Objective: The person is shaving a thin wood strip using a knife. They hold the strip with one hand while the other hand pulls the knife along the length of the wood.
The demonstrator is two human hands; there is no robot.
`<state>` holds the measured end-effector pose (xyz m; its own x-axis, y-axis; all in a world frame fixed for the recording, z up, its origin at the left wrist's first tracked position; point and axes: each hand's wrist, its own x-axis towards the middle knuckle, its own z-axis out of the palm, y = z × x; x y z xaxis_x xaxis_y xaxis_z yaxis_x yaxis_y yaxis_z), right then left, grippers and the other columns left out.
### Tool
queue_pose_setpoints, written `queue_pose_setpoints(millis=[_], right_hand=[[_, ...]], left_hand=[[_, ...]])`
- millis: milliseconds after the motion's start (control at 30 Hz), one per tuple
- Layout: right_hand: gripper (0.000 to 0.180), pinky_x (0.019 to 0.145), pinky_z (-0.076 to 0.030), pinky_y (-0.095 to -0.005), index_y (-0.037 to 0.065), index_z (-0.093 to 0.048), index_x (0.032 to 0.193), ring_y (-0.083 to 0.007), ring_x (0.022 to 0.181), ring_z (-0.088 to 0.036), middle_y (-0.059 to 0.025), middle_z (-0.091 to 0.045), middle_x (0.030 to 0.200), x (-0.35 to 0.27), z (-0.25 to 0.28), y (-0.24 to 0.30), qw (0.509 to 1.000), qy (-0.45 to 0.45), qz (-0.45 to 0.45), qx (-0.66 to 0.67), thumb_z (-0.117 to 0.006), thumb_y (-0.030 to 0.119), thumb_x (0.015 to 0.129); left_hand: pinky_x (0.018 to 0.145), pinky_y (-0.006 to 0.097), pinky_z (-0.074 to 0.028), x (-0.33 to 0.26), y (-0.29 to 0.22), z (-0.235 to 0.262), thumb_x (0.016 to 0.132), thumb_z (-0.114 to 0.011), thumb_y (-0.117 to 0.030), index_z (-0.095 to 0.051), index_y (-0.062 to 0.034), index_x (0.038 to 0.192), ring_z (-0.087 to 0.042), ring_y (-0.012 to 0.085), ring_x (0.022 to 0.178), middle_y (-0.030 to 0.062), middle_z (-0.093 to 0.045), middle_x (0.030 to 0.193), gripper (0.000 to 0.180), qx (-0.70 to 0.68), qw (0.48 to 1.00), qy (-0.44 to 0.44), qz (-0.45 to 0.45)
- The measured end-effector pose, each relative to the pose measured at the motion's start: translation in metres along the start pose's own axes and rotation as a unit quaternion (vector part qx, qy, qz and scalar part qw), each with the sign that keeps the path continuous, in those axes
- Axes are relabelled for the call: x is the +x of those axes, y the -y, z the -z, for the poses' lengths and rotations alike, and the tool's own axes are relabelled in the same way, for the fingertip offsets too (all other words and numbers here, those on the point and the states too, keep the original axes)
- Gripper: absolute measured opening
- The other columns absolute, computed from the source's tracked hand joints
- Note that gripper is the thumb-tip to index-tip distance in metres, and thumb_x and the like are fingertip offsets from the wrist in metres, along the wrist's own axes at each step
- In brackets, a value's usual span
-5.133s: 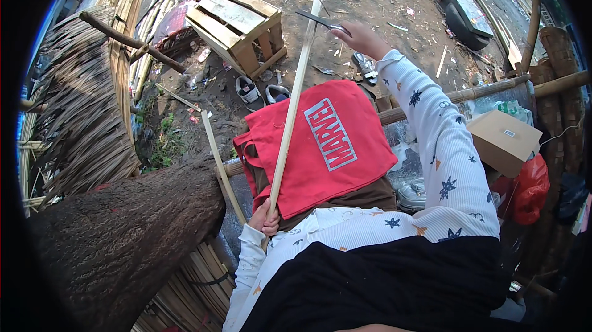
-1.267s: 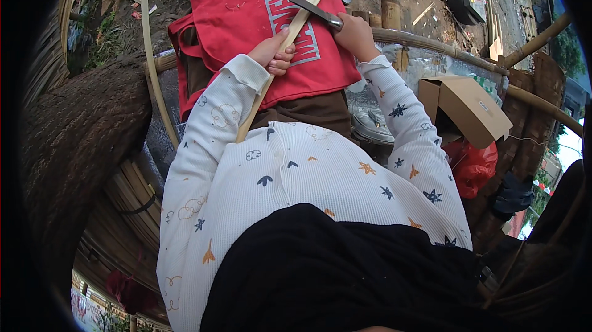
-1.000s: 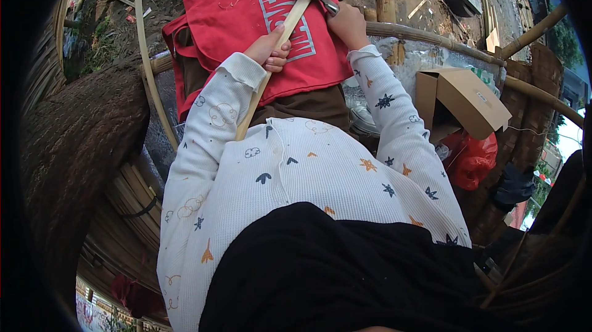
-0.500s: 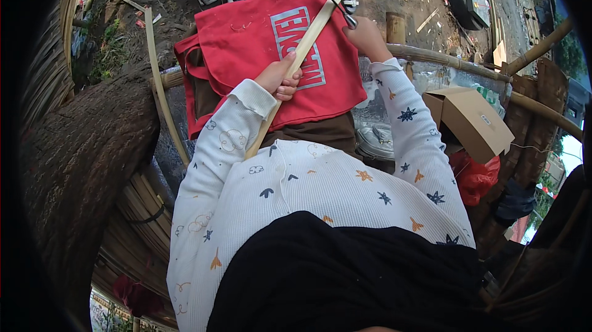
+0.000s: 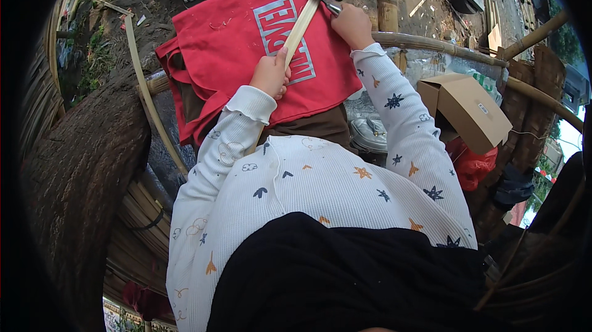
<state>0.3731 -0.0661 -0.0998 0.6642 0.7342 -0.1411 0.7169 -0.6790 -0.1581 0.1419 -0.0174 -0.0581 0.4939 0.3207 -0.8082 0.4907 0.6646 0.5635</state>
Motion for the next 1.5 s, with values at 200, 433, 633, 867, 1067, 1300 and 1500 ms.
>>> queue_pose_setpoints(millis=[200, 433, 633, 867, 1067, 1300, 1500], right_hand=[[0.026, 0.074, -0.051, -0.0421, 0.005, -0.067, 0.087, -0.0356, 0.084, -0.064, -0.0187, -0.066, 0.087, 0.051, 0.007, 0.014, 0.996, 0.019, -0.083, -0.005, -0.057, 0.024, 0.073], [0.031, 0.08, -0.049, -0.0408, 0.004, -0.067, 0.094, -0.0346, 0.094, -0.062, -0.0195, -0.064, 0.099, 0.101, 0.012, -0.003, 0.99, 0.034, -0.135, 0.015, -0.058, 0.023, 0.071], [0.032, 0.077, -0.049, -0.0433, 0.001, -0.066, 0.091, -0.0383, 0.086, -0.062, -0.0245, -0.063, 0.089, 0.087, 0.021, -0.013, 0.996, 0.036, -0.079, 0.035, -0.058, 0.024, 0.07], [0.028, 0.076, -0.049, -0.0447, 0.002, -0.065, 0.086, -0.0395, 0.081, -0.061, -0.0235, -0.063, 0.083, -0.012, 0.024, -0.016, 0.989, 0.123, 0.033, 0.07, -0.057, 0.023, 0.07], [0.029, 0.074, -0.049, -0.0457, 0.003, -0.066, 0.087, -0.0382, 0.08, -0.062, -0.0221, -0.064, 0.083, -0.003, 0.013, -0.021, 0.998, 0.055, 0.01, 0.029, -0.058, 0.027, 0.073], [0.034, 0.076, -0.05, -0.0429, 0.001, -0.066, 0.091, -0.0363, 0.087, -0.062, -0.0211, -0.064, 0.091, 0.086, 0.011, -0.017, 0.995, 0.065, -0.076, -0.008, -0.058, 0.03, 0.074], [0.03, 0.079, -0.05, -0.0389, 0.007, -0.067, 0.097, -0.0308, 0.092, -0.063, -0.0158, -0.065, 0.098, 0.127, -0.002, -0.017, 0.989, 0.09, -0.114, -0.029, -0.059, 0.023, 0.072]], left_hand=[[0.029, 0.024, -0.024, -0.002, 0.0, 0.0, 0.092, -0.036, -0.052, -0.043, -0.0065, 0.065, -0.031, 0.0078, 0.032, -0.0013, -0.033, 0.047, 0.053, 0.008, 1.0, -0.007, 0.001], [0.029, 0.023, -0.023, -0.005, 0.008, 0.0, 0.092, -0.036, -0.051, -0.044, -0.0073, 0.068, -0.03, 0.0066, 0.032, -0.0024, -0.031, 0.047, 0.05, -0.024, 0.999, 0.03, 0.016], [0.03, 0.026, -0.027, 0.0, 0.007, 0.007, 0.093, -0.034, -0.051, -0.044, -0.0035, 0.066, -0.033, 0.0104, 0.033, 0.0019, -0.035, 0.049, 0.055, -0.033, 0.997, 0.058, 0.027], [0.03, 0.022, -0.023, -0.005, 0.002, 0.006, 0.092, -0.036, -0.052, -0.042, -0.0079, 0.069, -0.029, 0.0061, 0.033, -0.0029, -0.031, 0.048, 0.05, -0.039, 0.998, 0.052, 0.026], [0.03, 0.022, -0.024, -0.003, 0.004, 0.004, 0.092, -0.037, -0.052, -0.043, -0.0073, 0.068, -0.03, 0.0066, 0.033, -0.0026, -0.031, 0.048, 0.051, -0.028, 0.998, 0.048, 0.016], [0.03, 0.025, -0.026, -0.003, -0.002, 0.004, 0.093, -0.034, -0.05, -0.044, -0.0048, 0.065, -0.031, 0.0094, 0.032, 0.0005, -0.034, 0.048, 0.054, -0.041, 0.997, 0.051, 0.03], [0.03, 0.023, -0.024, -0.006, -0.005, 0.003, 0.092, -0.038, -0.052, -0.043, -0.0065, 0.066, -0.03, 0.0071, 0.033, -0.0017, -0.032, 0.047, 0.053, -0.054, 0.996, 0.038, 0.067]])
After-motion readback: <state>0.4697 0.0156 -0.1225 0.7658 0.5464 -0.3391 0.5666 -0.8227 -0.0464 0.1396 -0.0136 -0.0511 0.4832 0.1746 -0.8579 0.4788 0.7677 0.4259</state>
